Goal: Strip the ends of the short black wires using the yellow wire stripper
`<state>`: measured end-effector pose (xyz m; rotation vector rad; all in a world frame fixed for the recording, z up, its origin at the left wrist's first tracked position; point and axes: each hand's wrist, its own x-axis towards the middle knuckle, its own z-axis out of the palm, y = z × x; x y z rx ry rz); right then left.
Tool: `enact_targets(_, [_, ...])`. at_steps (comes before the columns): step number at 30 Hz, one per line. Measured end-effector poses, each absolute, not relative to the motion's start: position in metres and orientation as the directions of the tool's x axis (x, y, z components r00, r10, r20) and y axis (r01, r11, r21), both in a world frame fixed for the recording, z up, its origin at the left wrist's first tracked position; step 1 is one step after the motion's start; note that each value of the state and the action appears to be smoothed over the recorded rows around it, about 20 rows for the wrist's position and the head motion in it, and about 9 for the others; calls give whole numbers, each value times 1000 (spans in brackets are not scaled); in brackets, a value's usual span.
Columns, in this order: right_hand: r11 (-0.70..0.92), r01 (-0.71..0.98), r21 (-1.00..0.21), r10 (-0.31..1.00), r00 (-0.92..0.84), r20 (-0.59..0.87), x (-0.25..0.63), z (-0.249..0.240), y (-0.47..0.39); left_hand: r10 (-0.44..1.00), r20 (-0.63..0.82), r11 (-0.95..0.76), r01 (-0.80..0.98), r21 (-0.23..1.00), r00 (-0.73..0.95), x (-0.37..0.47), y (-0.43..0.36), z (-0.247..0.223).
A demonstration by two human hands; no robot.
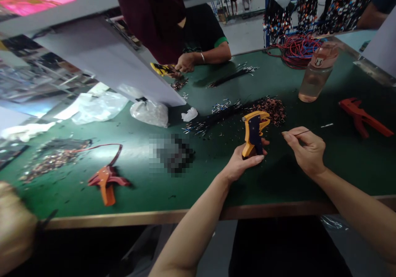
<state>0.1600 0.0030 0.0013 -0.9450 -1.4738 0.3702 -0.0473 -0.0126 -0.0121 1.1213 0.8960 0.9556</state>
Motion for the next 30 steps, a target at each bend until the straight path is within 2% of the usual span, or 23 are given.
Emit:
enact_targets(4, [696,350,-627,656,46,754,159,3,0,921,-134,214,-185,959,367,-45,-15,-13])
enact_targets(11, [736,421,-530,611,-75,788,159,2,-6,923,-127,206,-189,960,363,-44,-14,-14])
enact_targets(24, [767,444,-463,569,-138,811,157,1,-5,931,-100,178,-198,964,351,-43,-14,-15])
enact_targets(30, [750,448,-487,593,-131,794,157,1,-6,948,-78,137,-176,975,309,-41,-15,-12])
